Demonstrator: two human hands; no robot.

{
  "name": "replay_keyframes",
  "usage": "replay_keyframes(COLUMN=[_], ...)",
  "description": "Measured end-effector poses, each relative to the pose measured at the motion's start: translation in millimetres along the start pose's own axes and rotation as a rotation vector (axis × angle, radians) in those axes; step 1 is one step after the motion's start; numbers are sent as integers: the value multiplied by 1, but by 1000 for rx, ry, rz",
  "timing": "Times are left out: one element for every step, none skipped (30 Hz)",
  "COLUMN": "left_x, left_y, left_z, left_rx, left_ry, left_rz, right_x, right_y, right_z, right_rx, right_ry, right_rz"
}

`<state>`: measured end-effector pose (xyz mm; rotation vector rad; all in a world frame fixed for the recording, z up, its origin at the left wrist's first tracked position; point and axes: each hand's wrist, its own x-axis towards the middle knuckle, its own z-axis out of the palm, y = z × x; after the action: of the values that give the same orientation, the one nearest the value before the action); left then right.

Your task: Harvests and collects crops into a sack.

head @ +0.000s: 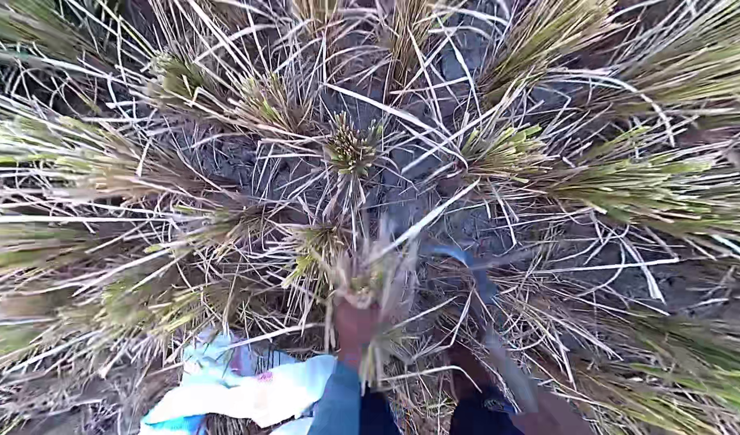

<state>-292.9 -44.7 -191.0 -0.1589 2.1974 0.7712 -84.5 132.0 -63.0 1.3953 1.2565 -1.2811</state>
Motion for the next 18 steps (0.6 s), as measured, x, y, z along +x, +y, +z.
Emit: replay_keyframes(left_x=[9,24,44,67,92,118,141,160,171,173,166,155,143,131,116,97,75,52], left_y=[-9,-15,-17,-14,-5,8,23,35,43,48,50,46,38,32,30,30,33,39], left_z=[-19,-36,-51,-65,-74,-80,-82,-81,-76,-68,-58,-48,-38,-29,-23,-19,-16,-10], left_rx=[96,165,223,268,302,293,249,177,96,22,-18,-25,-74,-169,-220,-213,-176,-131], left_ry=[52,124,195,236,269,291,290,280,266,233,180,135,108,90,90,76,33,-35], left_rz=[-72,-114,-109,-74,-10,66,131,176,194,189,170,156,174,212,224,208,186,199], right_x=[23,54,84,113,142,165,177,171,158,142,127,112,97,78,52,27,2,-19], right_y=[-25,-54,-92,-129,-157,-176,-188,-192,-185,-167,-140,-110,-79,-51,-23,8,37,62], right_z=[7,17,31,49,70,92,111,125,134,137,134,124,110,92,74,61,47,32], right_rx=[-58,-126,-208,-315,-422,-482,-492,-449,-366,-283,-238,-230,-234,-245,-229,-181,-117,-43], right_ry=[12,-9,-58,-119,-173,-206,-222,-233,-236,-239,-248,-247,-237,-241,-243,-237,-234,-222], right_rz=[-78,-147,-201,-262,-336,-390,-402,-369,-323,-273,-237,-212,-196,-178,-124,-55,-2,41])
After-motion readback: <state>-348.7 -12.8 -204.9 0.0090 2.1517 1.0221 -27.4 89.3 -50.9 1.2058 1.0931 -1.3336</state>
